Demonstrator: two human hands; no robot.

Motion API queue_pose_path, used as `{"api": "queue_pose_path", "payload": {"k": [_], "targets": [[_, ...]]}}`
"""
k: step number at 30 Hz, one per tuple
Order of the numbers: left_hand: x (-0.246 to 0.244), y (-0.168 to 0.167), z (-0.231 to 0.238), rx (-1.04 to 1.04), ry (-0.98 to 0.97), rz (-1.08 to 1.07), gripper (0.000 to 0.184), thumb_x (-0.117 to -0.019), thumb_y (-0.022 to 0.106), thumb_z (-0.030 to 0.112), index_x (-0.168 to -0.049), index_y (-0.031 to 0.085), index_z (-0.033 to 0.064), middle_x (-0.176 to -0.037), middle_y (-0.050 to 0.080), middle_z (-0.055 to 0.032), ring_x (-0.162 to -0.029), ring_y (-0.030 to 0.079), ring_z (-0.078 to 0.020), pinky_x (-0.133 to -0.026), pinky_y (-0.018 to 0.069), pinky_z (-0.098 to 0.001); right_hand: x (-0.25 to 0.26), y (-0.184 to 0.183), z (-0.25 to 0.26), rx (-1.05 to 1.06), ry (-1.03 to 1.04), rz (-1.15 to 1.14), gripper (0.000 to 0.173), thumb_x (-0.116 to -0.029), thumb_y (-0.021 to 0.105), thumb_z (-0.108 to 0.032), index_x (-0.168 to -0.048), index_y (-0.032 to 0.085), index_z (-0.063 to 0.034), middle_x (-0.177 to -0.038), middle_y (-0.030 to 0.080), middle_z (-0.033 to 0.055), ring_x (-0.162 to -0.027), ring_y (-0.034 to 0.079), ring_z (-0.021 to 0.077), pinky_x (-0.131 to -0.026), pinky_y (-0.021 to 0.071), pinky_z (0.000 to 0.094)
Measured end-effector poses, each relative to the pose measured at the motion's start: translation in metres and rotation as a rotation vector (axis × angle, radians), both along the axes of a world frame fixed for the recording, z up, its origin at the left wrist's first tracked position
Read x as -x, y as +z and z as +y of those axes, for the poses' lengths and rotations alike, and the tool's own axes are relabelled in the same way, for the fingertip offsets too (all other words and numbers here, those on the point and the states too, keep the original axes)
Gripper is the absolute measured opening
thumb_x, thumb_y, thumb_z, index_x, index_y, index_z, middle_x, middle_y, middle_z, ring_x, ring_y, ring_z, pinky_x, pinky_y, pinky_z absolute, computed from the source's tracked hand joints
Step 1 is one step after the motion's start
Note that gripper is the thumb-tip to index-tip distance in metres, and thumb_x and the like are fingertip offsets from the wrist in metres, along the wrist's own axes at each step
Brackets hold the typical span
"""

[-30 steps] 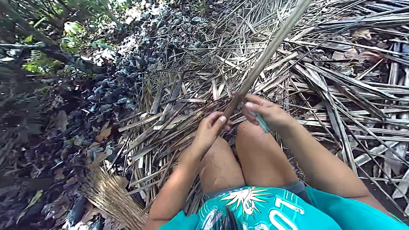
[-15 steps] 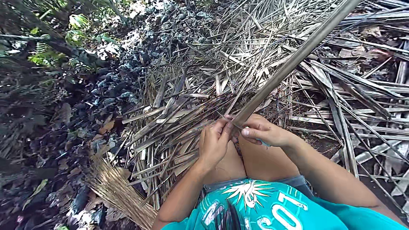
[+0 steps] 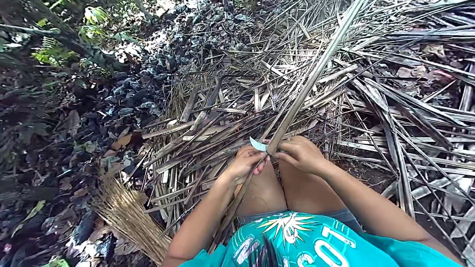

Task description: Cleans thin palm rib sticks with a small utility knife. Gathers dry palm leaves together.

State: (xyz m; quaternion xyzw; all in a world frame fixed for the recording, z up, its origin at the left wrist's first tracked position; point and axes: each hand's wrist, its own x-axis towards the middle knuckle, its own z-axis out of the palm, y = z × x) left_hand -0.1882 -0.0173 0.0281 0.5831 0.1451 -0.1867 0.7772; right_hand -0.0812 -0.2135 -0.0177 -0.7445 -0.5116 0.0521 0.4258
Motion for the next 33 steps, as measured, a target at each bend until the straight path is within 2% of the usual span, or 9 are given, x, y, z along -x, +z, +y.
{"api": "queue_pose_path", "payload": {"k": [2, 7, 14, 21, 23, 26, 28, 31, 33], "targets": [[-0.003, -0.004, 0.015, -0.090, -0.001, 0.005, 0.032, -0.1094, 0.032, 0.009, -0.095, 0.061, 0.0067, -0.058, 0.051, 0.0102, -0.048, 0.046, 0.0037, -0.048, 0.0401, -0.0110, -0.012, 0.003, 0.010, 0.046, -0.143, -0.044, 0.023, -0.0994, 0.061, -0.017, -0.109, 0.071, 0.0014, -0.090, 0.072, 0.0180, -0.081, 0.070, 0.0364, -0.075, 0.0511, 0.0595], [-0.003, -0.024, 0.092, -0.383, 0.013, 0.061, 0.030, -0.1109, 0.035, 0.013, -0.102, 0.062, 0.0046, -0.060, 0.048, 0.0096, -0.046, 0.040, 0.0040, -0.045, 0.0361, -0.0109, -0.086, 0.024, 0.029, 0.280, -0.427, 0.248, 0.047, -0.1086, 0.049, -0.032, -0.150, 0.051, -0.0087, -0.118, 0.068, 0.0302, -0.108, 0.064, 0.0523, -0.093, 0.0445, 0.0726], [0.031, -0.068, 0.240, -0.838, -0.088, 0.305, 0.026, -0.1109, 0.039, 0.017, -0.123, 0.058, 0.0038, -0.082, 0.055, 0.0043, -0.063, 0.048, 0.0000, -0.060, 0.0433, -0.0181, -0.178, 0.022, 0.033, 0.313, -0.775, 0.417, 0.048, -0.1103, 0.041, -0.035, -0.154, 0.046, -0.0169, -0.144, 0.057, 0.0211, -0.131, 0.053, 0.0463, -0.104, 0.0372, 0.0712], [0.057, -0.084, 0.284, -0.822, -0.053, 0.333, 0.025, -0.1114, 0.036, 0.015, -0.115, 0.059, 0.0049, -0.085, 0.054, 0.0059, -0.069, 0.049, 0.0008, -0.066, 0.0432, -0.0177, -0.198, 0.013, 0.030, 0.259, -0.864, 0.434, 0.045, -0.1094, 0.042, -0.030, -0.151, 0.050, -0.0152, -0.135, 0.062, 0.0252, -0.125, 0.058, 0.0473, -0.101, 0.0399, 0.0701], [0.054, -0.086, 0.277, -0.752, -0.057, 0.274, 0.025, -0.1108, 0.034, 0.013, -0.112, 0.059, 0.0068, -0.084, 0.055, 0.0082, -0.068, 0.048, 0.0021, -0.065, 0.0430, -0.0160, -0.193, 0.008, 0.039, 0.022, -0.811, 0.483, 0.043, -0.1087, 0.048, -0.028, -0.143, 0.053, -0.0029, -0.118, 0.066, 0.0238, -0.108, 0.064, 0.0369, -0.096, 0.0473, 0.0581], [0.042, -0.086, 0.255, -0.641, -0.100, 0.154, 0.026, -0.1079, 0.033, 0.012, -0.100, 0.058, 0.0124, -0.077, 0.055, 0.0128, -0.063, 0.047, 0.0052, -0.061, 0.0416, -0.0124, -0.161, 0.014, 0.057, -0.222, -0.535, 0.592, 0.042, -0.1092, 0.044, -0.020, -0.144, 0.041, 0.0040, -0.080, 0.050, 0.0011, -0.062, 0.046, 0.0057, -0.062, 0.0455, 0.0255], [0.033, -0.085, 0.242, -0.587, -0.132, 0.129, 0.025, -0.1070, 0.034, 0.013, -0.100, 0.058, 0.0139, -0.074, 0.053, 0.0139, -0.060, 0.046, 0.0057, -0.059, 0.0414, -0.0122, -0.137, 0.022, 0.067, -0.267, -0.357, 0.633, 0.044, -0.1084, 0.043, -0.014, -0.148, 0.038, 0.0047, -0.080, 0.052, 0.0001, -0.060, 0.044, 0.0028, -0.059, 0.0430, 0.0226], [0.027, -0.086, 0.238, -0.485, -0.176, 0.112, 0.028, -0.1062, 0.034, 0.015, -0.096, 0.060, 0.0178, -0.072, 0.055, 0.0159, -0.059, 0.046, 0.0065, -0.057, 0.0414, -0.0116, -0.129, 0.026, 0.068, -0.321, -0.304, 0.573, 0.033, -0.1052, 0.047, -0.010, -0.133, 0.049, 0.0068, -0.085, 0.058, -0.0015, -0.066, 0.050, -0.0029, -0.065, 0.0462, 0.0175], [0.033, -0.092, 0.249, -0.480, -0.204, 0.142, 0.028, -0.1058, 0.035, 0.015, -0.094, 0.060, 0.0179, -0.073, 0.056, 0.0158, -0.059, 0.046, 0.0066, -0.057, 0.0405, -0.0114, -0.151, 0.027, 0.052, -0.344, -0.391, 0.495, 0.045, -0.1066, 0.045, -0.014, -0.146, 0.042, 0.0086, -0.086, 0.058, 0.0018, -0.066, 0.049, 0.0008, -0.065, 0.0454, 0.0215]]}}
